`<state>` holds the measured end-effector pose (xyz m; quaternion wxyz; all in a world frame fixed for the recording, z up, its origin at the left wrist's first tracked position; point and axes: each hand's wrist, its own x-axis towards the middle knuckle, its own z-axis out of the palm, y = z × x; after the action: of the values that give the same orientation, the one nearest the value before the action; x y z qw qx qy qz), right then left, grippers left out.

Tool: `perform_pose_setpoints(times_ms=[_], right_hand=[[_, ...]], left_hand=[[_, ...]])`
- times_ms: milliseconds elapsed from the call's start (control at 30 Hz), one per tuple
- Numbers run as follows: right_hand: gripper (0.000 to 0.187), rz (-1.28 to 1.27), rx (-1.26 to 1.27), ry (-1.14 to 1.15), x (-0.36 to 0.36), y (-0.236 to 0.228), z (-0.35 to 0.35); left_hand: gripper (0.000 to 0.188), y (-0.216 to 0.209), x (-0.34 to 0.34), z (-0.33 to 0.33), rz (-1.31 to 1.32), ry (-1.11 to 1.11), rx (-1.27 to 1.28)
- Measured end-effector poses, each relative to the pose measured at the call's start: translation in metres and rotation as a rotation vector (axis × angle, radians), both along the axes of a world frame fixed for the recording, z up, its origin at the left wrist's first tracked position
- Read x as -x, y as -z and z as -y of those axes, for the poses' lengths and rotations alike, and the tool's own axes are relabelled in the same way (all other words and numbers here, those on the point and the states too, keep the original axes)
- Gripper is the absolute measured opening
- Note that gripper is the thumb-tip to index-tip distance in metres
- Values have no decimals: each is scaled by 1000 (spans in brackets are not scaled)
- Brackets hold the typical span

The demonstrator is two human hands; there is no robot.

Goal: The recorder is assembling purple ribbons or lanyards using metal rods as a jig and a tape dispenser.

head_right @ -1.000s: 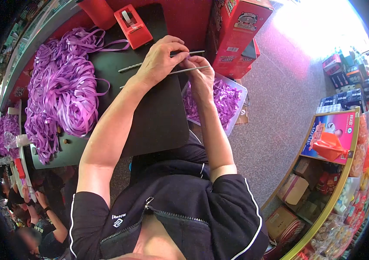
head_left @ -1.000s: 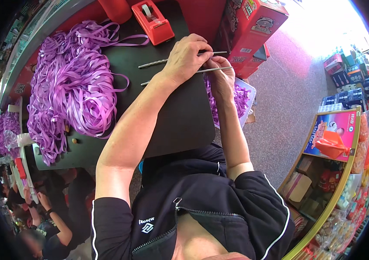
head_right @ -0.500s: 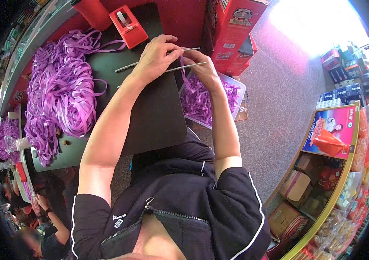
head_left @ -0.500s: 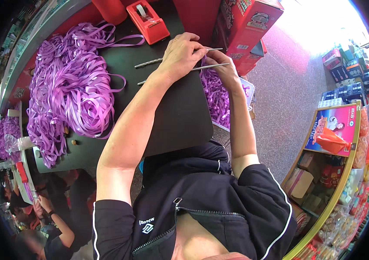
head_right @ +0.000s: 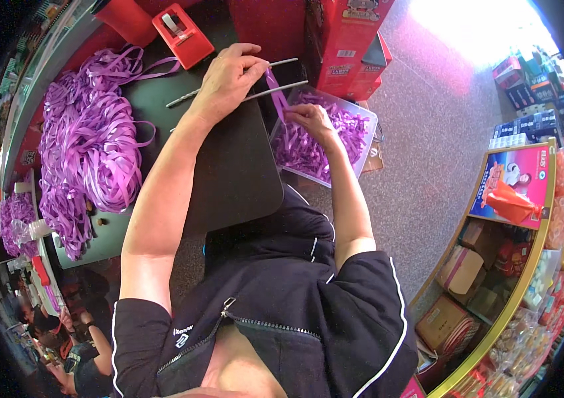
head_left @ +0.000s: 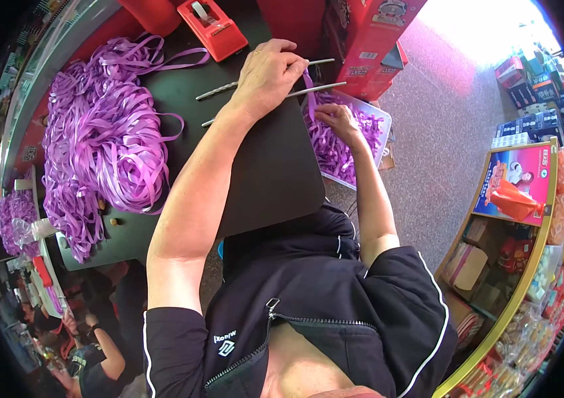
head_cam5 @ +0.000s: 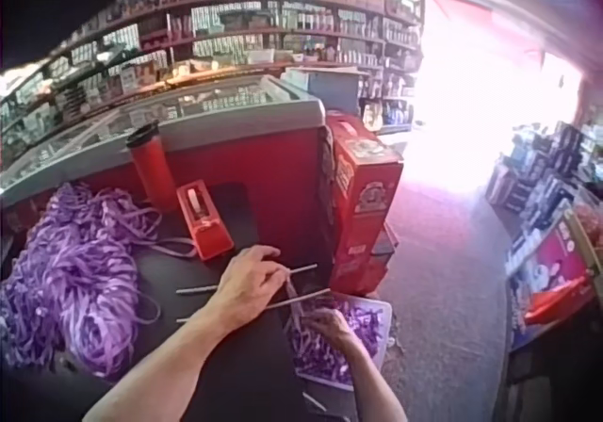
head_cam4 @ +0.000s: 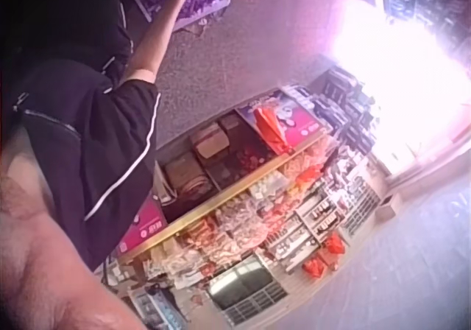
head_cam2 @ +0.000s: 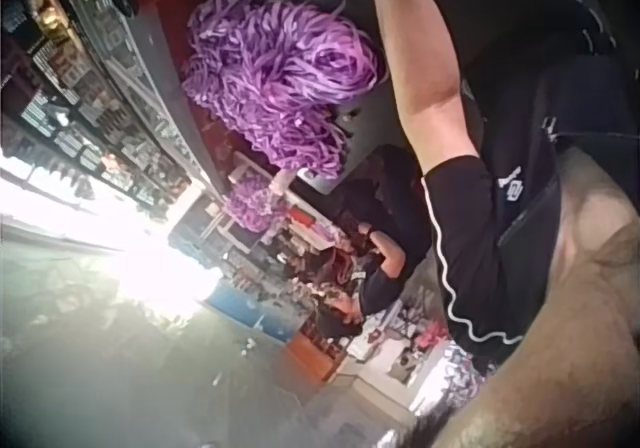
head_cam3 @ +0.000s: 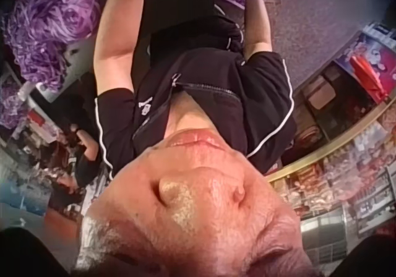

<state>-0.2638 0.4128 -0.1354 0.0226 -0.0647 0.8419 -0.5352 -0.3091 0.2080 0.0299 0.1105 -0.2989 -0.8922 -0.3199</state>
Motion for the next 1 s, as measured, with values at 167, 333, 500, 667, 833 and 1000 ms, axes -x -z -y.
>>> perform_pose_setpoints(times_ms=[167,333,500,667,833,1000], right_hand=[[25,157,99,77,-27,96,-23],[24,227,342,140,-58,93,-11],[28,426,718,242,-72,98,0],[31,582,1216,272,-71,82,13],[29,544,1474,179,-69,20,15],[30,479,1230,251,-66,28,11]], left_hand=[[27,-2,1,-4,-12,20,8],[29,3,3,1,-22,21,7],[30,1,3,-1,9,27,21],[31,1,2,0,17,22,26],[31,2,3,-1,18,26,29],[31,0,1,0,13,26,34]])
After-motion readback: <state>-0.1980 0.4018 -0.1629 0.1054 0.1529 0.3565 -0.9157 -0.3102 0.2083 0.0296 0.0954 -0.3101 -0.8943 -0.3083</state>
